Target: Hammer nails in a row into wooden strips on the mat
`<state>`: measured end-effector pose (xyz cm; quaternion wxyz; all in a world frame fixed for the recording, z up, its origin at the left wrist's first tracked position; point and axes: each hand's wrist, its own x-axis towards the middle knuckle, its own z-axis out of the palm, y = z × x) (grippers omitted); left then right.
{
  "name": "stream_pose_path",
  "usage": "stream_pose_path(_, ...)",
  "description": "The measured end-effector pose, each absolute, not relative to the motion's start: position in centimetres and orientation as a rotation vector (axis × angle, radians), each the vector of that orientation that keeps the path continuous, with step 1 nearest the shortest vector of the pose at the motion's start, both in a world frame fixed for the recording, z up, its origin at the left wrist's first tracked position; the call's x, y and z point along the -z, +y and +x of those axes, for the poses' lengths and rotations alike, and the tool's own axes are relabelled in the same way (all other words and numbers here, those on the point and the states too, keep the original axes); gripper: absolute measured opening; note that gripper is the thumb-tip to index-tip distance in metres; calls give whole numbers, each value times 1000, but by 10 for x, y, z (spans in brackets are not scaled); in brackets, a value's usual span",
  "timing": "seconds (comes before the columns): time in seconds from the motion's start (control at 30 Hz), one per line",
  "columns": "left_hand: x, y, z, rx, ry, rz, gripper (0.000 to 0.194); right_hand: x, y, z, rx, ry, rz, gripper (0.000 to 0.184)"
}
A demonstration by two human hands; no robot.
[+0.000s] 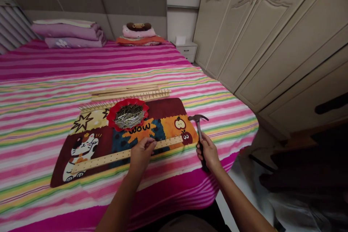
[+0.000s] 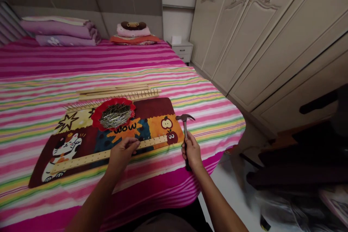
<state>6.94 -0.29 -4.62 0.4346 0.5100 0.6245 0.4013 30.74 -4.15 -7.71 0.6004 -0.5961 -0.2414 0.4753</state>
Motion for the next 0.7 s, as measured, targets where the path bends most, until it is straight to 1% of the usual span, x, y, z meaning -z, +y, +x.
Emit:
stream_pose_path(0.1, 48, -4, 69, -1001, 1574, 1315, 22, 60, -60, 304, -1034, -621, -1415, 54)
stream_pose_path(0.17, 51, -4, 68, -1004, 1596, 1363, 22, 42, -75, 302, -1000, -756, -1445, 45)
stream_pose_path(0.2, 53, -4, 68, -1006, 1607, 1391, 22, 32, -81, 300, -973, -911, -1462, 41)
stream_pose_path(0.27, 56, -4, 67, -1010, 1621, 1452, 21, 13, -92, 294, -953, -1279, -1426, 39)
stream_pose_path(0.33, 57, -4, 67, -1010, 1637, 1514, 19, -2, -98, 286, -922, -1583, -1365, 41)
stream_pose_path(0.43, 56, -6, 68, -1006, 1668, 1597, 18, -13, -99, 275, -839, -1831, -1362, 45)
stream_pose_path(0.57, 54, -6, 70, -1017, 1668, 1621, 17, -22, -96, 267, -722, -2035, -1457, 50)
stream_pose_path(0.7, 56, -5, 71, -1035, 1646, 1604, 16, -28, -95, 266, -627, -2085, -1491, 53)
